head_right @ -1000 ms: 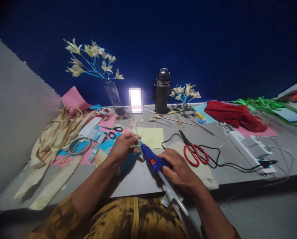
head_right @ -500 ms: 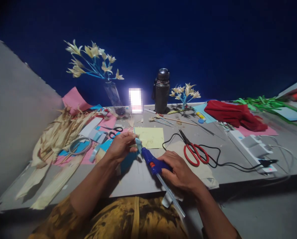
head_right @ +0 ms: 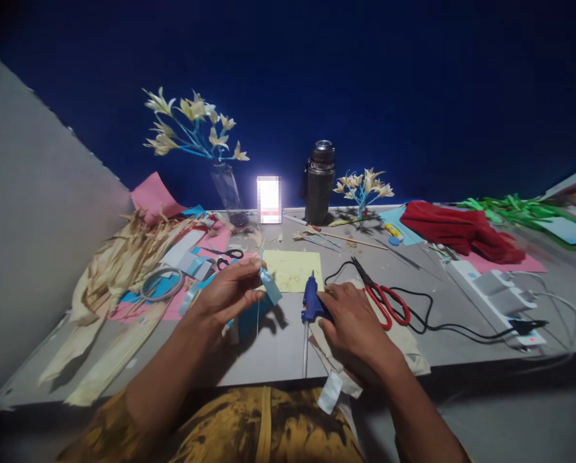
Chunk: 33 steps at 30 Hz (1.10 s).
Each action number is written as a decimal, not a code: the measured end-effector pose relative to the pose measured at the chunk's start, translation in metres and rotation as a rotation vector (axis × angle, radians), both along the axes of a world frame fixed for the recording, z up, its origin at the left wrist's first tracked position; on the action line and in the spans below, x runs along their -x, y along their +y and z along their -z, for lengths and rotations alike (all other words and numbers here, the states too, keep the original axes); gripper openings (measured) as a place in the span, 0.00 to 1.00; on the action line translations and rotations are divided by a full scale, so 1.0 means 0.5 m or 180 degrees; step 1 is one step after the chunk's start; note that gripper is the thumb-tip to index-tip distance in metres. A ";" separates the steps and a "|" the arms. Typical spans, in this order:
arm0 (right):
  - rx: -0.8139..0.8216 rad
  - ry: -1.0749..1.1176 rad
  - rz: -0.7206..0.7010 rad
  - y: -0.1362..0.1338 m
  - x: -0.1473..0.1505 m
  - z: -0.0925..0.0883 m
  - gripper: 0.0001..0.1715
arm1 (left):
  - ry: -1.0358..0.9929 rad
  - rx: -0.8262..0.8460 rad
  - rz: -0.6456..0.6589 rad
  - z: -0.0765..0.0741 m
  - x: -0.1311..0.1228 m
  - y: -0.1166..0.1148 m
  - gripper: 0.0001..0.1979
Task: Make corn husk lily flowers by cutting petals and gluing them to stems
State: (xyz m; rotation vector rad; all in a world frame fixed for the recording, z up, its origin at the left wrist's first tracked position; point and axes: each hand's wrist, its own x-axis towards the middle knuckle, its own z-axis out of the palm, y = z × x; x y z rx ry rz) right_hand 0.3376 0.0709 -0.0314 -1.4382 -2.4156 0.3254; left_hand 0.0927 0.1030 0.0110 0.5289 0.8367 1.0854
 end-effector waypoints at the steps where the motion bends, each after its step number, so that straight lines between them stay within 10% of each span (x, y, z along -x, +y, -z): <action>1: -0.0013 0.0387 0.0005 -0.006 0.006 -0.006 0.19 | -0.0022 -0.0052 -0.0002 -0.005 -0.002 -0.004 0.04; 9: 0.1475 0.3645 0.0329 -0.029 0.144 -0.016 0.16 | 0.0196 -0.0357 -0.0196 -0.015 -0.030 -0.028 0.12; 24: -0.0521 0.2681 0.0845 -0.051 0.211 -0.008 0.09 | 0.0465 -0.0244 -0.0978 0.020 -0.015 -0.036 0.14; 33: -0.0158 0.2683 0.1061 -0.048 0.212 -0.016 0.11 | 0.0138 -0.0266 -0.0884 0.035 -0.013 -0.036 0.13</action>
